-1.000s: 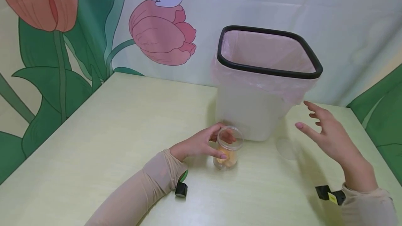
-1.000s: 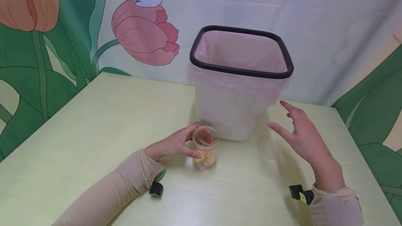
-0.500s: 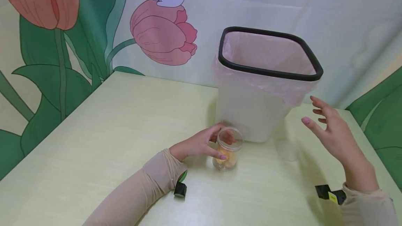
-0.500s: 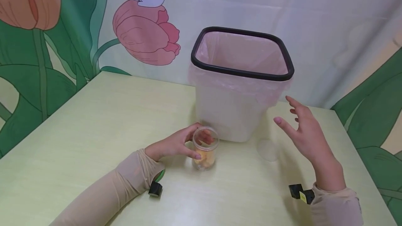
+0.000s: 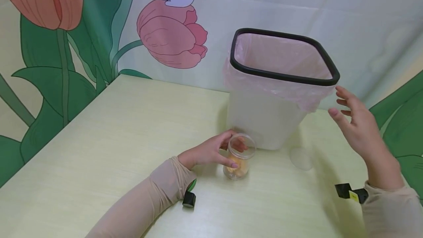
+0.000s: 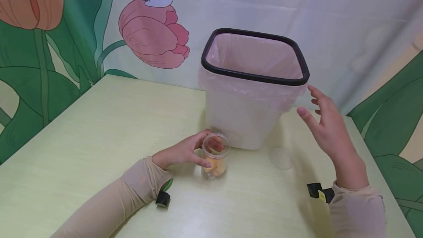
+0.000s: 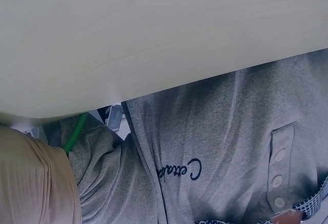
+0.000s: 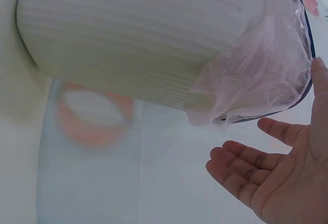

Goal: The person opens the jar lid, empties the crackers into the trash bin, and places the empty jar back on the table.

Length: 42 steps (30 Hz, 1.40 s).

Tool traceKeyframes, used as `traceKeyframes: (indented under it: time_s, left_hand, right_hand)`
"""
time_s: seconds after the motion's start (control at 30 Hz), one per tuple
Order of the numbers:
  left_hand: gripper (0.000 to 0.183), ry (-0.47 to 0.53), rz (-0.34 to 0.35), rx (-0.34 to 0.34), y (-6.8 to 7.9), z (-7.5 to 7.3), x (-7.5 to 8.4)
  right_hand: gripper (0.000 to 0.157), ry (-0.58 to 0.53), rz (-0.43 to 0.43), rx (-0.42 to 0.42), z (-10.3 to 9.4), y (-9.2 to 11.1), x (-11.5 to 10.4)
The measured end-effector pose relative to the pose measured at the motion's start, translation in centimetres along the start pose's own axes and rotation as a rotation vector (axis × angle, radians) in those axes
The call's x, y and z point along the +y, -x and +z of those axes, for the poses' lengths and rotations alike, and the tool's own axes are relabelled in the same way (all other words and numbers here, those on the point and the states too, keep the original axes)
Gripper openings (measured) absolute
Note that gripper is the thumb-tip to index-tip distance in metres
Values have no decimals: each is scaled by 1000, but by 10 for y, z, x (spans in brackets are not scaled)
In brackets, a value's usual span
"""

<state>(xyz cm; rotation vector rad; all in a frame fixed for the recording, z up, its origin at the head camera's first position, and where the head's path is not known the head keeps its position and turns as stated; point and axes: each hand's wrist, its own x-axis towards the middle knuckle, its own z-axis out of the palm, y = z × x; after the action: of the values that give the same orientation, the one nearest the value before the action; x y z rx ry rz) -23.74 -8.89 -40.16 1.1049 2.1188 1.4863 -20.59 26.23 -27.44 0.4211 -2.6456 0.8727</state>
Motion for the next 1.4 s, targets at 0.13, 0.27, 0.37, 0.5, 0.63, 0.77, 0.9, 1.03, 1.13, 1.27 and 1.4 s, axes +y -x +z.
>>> traceKeyframes:
  time_s: [0.13, 0.27, 0.37, 0.5, 0.63, 0.77, 0.9, 1.03, 1.13, 1.27, 1.4]
  left_hand:
    - [67, 3, 5, 1, 0, 0, 1]
    - [67, 4, 6, 0, 0, 0, 2]
    - [67, 6, 6, 0, 1, 0, 2]
    - [66, 4, 8, -1, 1, 0, 1]
    - [66, 0, 11, 0, 1, 0, 0]
    - [66, 1, 15, -1, 1, 0, 0]
    - [66, 6, 14, -6, 1, 0, 0]
    - [67, 7, 7, -8, 1, 1, 0]
    - [66, 1, 7, -5, 0, 1, 0]
    - [64, 2, 10, -4, 0, 1, -1]
    - [64, 4, 8, -4, 1, 0, 0]
  right_hand:
    - [53, -35, -5, 27, -6, -7, -6]
    - [51, -70, -4, 49, -12, -16, -11]
    - [50, -77, 2, 45, -17, -25, -14]
    - [50, -78, -6, 28, -23, -36, -19]
    - [52, -68, -14, -6, -27, -46, -22]
    - [56, -49, -19, -56, -31, -56, -24]
    - [60, -32, -4, -108, -36, -65, -25]
    - [62, -2, 12, -160, -41, -75, -25]
    - [63, 16, 23, -201, -44, -84, -24]
    - [64, 21, 54, -264, -48, -92, -22]
    - [64, 35, 110, -306, -49, -94, -22]
